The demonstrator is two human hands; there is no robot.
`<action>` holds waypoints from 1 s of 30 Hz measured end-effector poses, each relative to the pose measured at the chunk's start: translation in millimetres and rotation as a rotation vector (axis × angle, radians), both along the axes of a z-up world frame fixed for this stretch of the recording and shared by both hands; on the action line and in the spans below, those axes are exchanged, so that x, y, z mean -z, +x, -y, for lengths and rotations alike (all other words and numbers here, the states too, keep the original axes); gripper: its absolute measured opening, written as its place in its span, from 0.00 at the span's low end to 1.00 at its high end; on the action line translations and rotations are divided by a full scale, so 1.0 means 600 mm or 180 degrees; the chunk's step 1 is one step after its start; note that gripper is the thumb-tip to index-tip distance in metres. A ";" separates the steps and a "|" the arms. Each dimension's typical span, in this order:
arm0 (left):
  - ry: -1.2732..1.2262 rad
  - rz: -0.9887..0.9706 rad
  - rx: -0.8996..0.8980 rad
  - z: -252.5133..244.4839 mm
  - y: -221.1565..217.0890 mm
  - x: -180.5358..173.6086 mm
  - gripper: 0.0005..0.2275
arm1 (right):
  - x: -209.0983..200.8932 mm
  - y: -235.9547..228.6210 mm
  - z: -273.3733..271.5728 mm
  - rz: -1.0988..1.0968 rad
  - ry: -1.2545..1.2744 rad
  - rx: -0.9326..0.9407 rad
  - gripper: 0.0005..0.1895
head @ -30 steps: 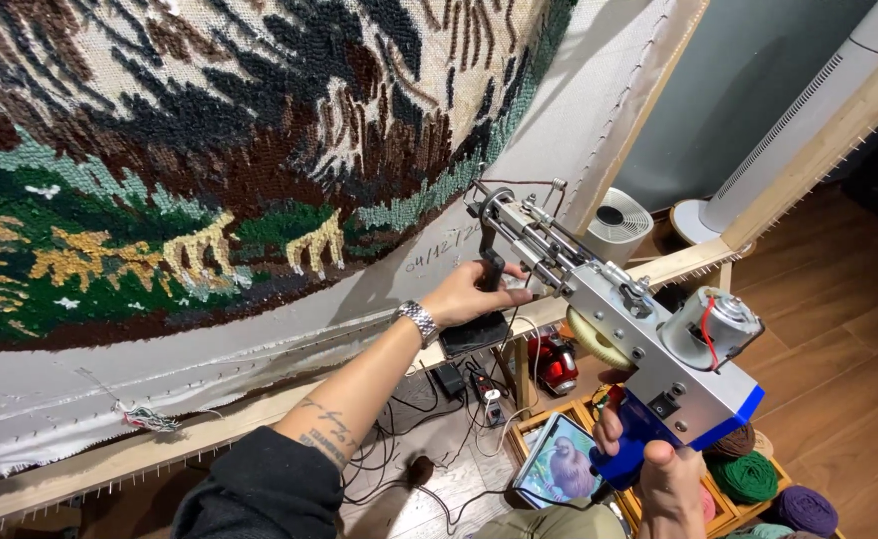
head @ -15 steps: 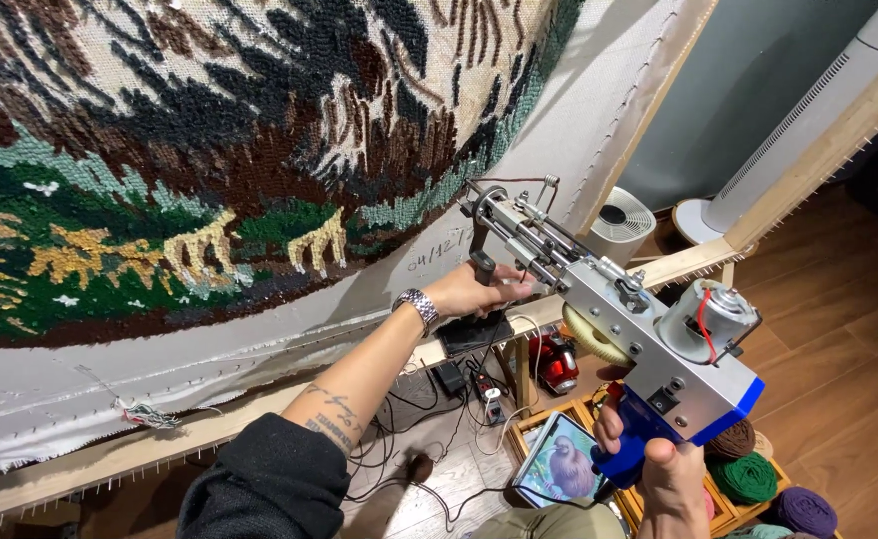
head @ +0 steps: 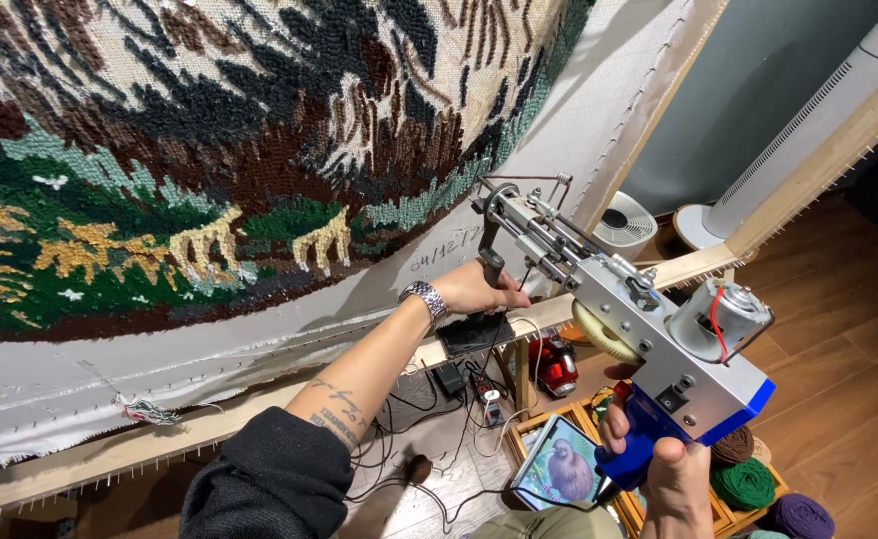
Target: Using a tufting gun to insert yarn into a canvas stretched on a frame to create a patterned rug.
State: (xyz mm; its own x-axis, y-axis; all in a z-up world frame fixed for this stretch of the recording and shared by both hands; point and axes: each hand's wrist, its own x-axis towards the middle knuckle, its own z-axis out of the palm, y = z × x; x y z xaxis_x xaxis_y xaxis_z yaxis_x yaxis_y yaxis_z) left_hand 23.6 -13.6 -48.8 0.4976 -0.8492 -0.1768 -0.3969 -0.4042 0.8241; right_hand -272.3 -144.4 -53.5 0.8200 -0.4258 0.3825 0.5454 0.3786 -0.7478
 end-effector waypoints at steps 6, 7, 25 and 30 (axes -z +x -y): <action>0.0166 -0.0037 -0.0136 -0.006 -0.012 -0.024 0.30 | -0.011 0.009 -0.004 -0.0166 -0.0070 0.0153 0.55; 0.0097 -0.0229 -0.0242 -0.009 -0.016 -0.028 0.27 | -0.015 0.012 -0.005 -0.0216 -0.0090 0.0159 0.53; -0.0174 -0.0758 -0.0729 -0.007 0.007 -0.030 0.23 | -0.055 0.050 -0.049 -0.0737 -0.0444 0.0453 0.41; -0.0481 -0.1006 -0.0903 -0.008 0.037 -0.005 0.21 | -0.096 0.058 -0.107 -0.1972 -0.0815 0.1160 0.32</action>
State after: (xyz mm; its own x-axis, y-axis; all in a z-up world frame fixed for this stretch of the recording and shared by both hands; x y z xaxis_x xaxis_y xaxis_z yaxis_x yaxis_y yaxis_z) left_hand 46.1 -9.0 -46.0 0.6560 -0.7149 -0.2420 -0.0070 -0.3265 0.9452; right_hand -237.6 -80.4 4.0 0.7415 -0.6706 0.0214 0.0547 0.0287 -0.9981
